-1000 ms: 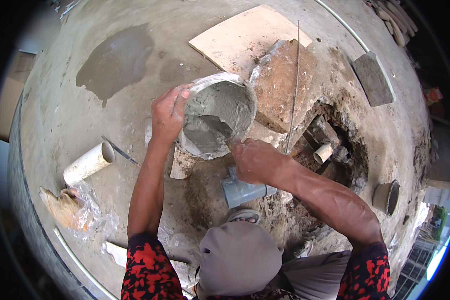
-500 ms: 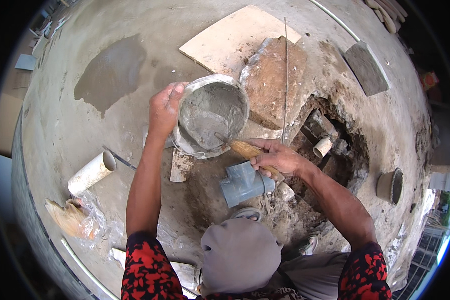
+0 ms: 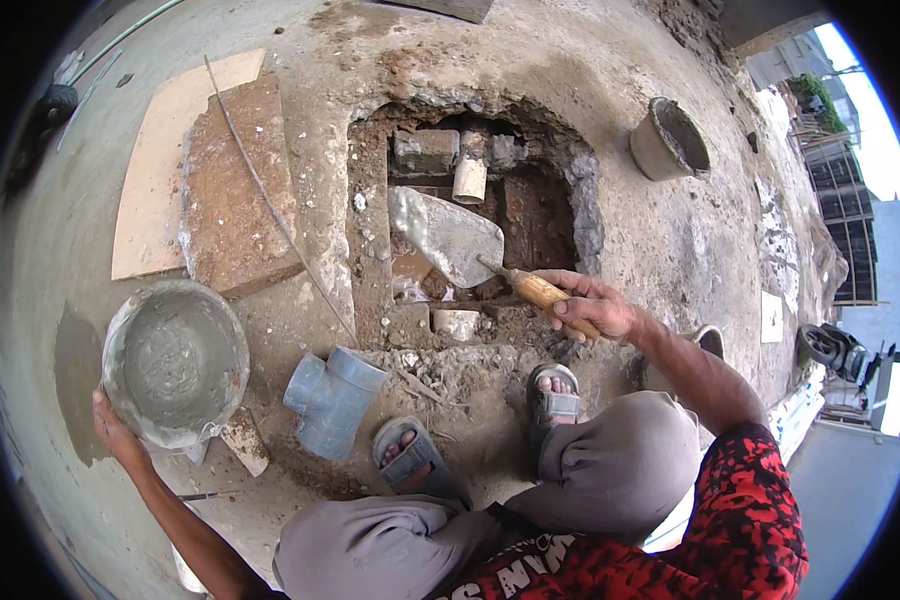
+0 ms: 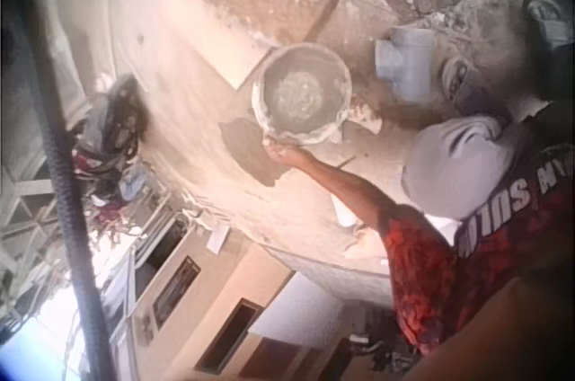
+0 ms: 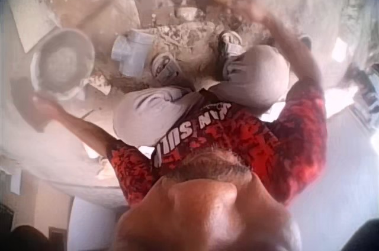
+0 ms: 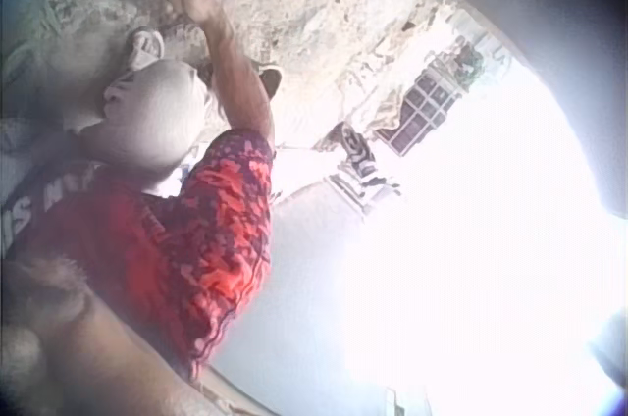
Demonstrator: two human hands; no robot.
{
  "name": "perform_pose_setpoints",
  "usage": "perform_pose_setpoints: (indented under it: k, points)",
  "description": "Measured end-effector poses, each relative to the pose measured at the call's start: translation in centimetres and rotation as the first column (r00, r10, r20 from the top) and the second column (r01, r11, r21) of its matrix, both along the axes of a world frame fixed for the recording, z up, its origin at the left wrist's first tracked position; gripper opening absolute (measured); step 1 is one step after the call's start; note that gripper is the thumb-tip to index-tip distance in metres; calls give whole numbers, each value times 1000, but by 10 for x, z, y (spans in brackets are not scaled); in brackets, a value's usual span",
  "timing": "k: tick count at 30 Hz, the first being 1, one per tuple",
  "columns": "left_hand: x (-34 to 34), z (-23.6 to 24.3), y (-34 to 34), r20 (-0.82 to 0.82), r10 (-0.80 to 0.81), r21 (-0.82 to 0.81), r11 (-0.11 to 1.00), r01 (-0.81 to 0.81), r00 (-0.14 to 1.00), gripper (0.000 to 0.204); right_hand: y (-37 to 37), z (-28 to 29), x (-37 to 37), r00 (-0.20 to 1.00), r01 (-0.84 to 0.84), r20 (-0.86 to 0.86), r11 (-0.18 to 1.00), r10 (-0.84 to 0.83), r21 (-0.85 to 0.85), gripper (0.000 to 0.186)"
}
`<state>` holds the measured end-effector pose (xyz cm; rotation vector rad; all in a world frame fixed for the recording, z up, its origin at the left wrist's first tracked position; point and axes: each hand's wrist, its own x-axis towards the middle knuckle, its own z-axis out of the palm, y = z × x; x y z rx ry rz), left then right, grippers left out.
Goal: The person uses a trowel to apply cement mortar from a bucket into a hole in the ground containing PVC pipes.
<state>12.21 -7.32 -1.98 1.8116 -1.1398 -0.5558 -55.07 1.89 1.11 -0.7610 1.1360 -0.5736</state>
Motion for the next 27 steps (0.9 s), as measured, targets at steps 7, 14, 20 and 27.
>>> perform_pose_setpoints:
  k: [7,14,20,27]
  points:
    - [17,2,3,184,52,201,975,-89,981,66,49,-177,-68,800,503,-360,864,-480,-36,53]
    - [-8,25,-2,18,-62,433,900,48,998,62,-45,-328,-114,279,463,-796,802,-536,-378,59]
    - [-27,36,-3,-14,-74,450,890,73,997,60,-116,-375,-128,290,527,-861,821,-418,-221,60]
    - [-13,43,8,54,-168,370,919,137,984,56,-102,-352,-101,364,447,-869,881,-335,-153,62]
